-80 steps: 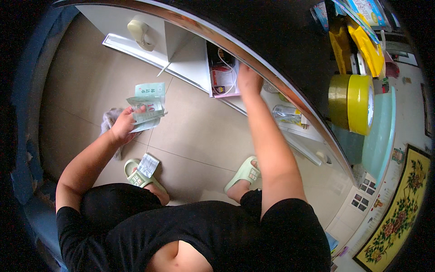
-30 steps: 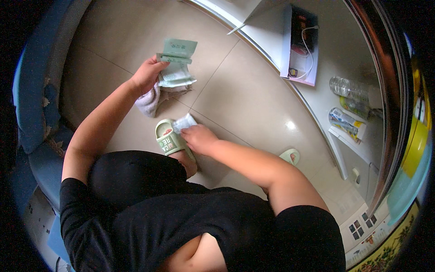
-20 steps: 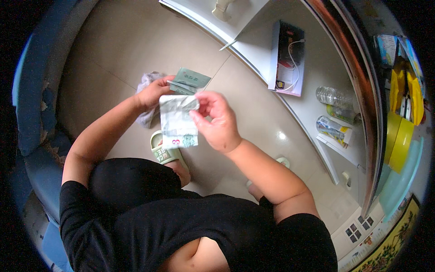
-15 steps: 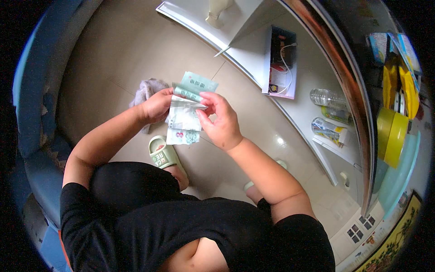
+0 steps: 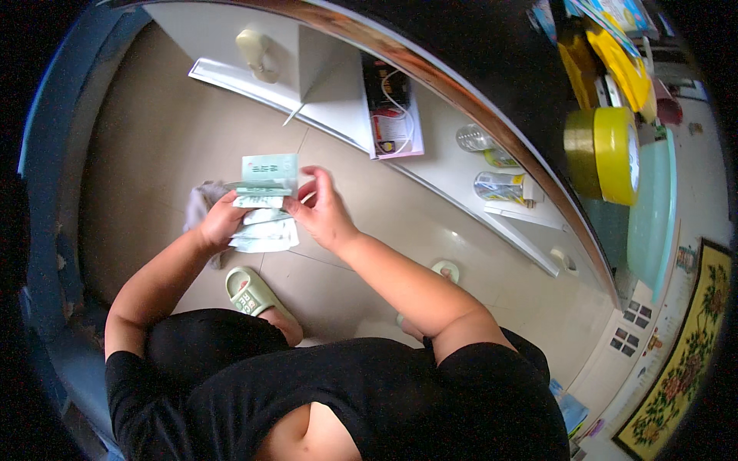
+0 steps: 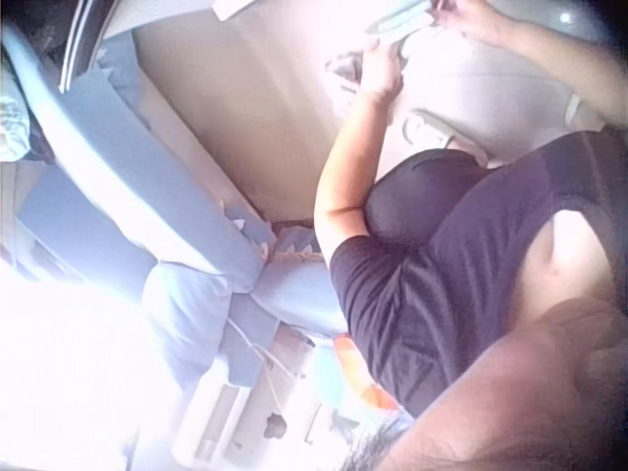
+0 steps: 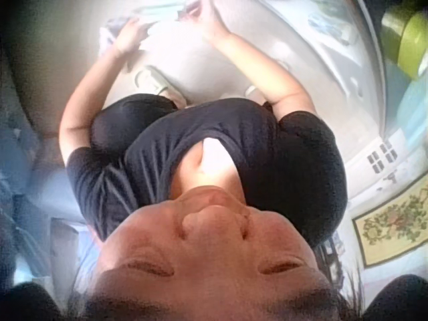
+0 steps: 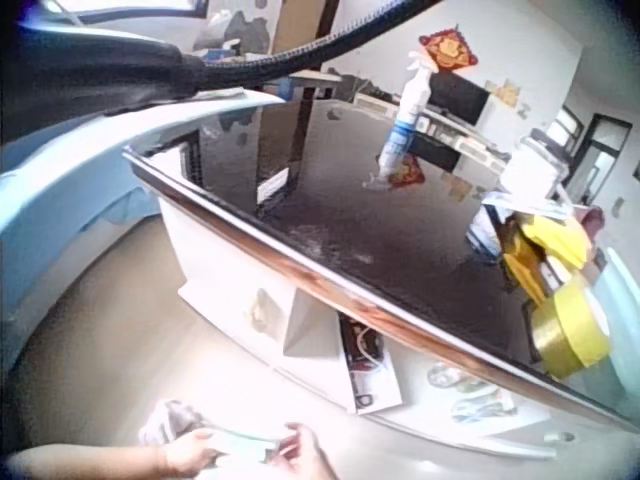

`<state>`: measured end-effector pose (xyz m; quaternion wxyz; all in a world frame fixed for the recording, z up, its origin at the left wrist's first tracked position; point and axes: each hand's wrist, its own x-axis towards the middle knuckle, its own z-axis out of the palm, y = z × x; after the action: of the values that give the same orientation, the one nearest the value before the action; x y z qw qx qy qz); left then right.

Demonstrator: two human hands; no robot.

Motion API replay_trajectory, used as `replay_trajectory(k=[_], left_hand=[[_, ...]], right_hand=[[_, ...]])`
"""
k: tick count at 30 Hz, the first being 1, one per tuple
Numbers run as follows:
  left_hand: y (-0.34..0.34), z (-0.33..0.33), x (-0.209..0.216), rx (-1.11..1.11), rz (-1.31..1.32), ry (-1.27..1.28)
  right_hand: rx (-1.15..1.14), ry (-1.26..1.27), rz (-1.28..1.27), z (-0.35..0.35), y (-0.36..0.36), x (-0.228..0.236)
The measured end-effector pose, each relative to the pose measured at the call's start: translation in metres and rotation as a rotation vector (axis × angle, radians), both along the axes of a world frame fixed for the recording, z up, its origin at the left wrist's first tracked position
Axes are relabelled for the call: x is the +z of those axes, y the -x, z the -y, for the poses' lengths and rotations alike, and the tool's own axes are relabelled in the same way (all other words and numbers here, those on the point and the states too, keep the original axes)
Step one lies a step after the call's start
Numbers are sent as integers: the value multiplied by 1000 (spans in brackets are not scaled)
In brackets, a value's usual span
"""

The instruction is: The person cleans the tiled floor with a cloth, then wrings it in a basin of water. They also wipe the inside of a low cabinet and the top of a table, handling a small white box and a plastic bottle during the process.

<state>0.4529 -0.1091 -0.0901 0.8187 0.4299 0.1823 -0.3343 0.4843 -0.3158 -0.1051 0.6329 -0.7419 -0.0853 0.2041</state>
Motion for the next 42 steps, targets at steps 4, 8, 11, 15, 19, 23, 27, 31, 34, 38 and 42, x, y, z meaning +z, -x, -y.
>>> replay_trajectory(k=[4, 8, 11, 15, 19, 23, 27, 31, 34, 38, 42], left_hand=[[1, 3, 5, 48, -46, 73], [-1, -5, -7, -77, -18, 418], [-6, 1, 16, 14, -193, 366], [-4, 2, -1, -253, -110, -33], [-4, 5, -7, -145, -91, -237], [-7, 2, -10, 0, -76, -269], [-4, 14, 2, -70, -41, -212], [-12, 6, 7, -58, -100, 251], [-11, 8, 8, -135, -148, 218], [-7, 13, 7, -248, -19, -110], [-5, 11, 7, -171, 47, -273]], right_hand=[[182, -401, -643, 2, -1, 24], [22, -529, -759, 5, 2, 12], [8, -330, -562, 12, -2, 15], [117, -30, 18, 14, 4, 0], [-67, -385, -626, 14, 3, 13], [115, -411, -773, 21, -1, 18], [38, -401, -832, 15, 5, 21], [-131, -466, -837, 18, 7, 16], [-11, -291, -698, 27, 8, 11], [81, -254, -724, 30, 12, 18], [-82, -600, -906, 34, 13, 33]])
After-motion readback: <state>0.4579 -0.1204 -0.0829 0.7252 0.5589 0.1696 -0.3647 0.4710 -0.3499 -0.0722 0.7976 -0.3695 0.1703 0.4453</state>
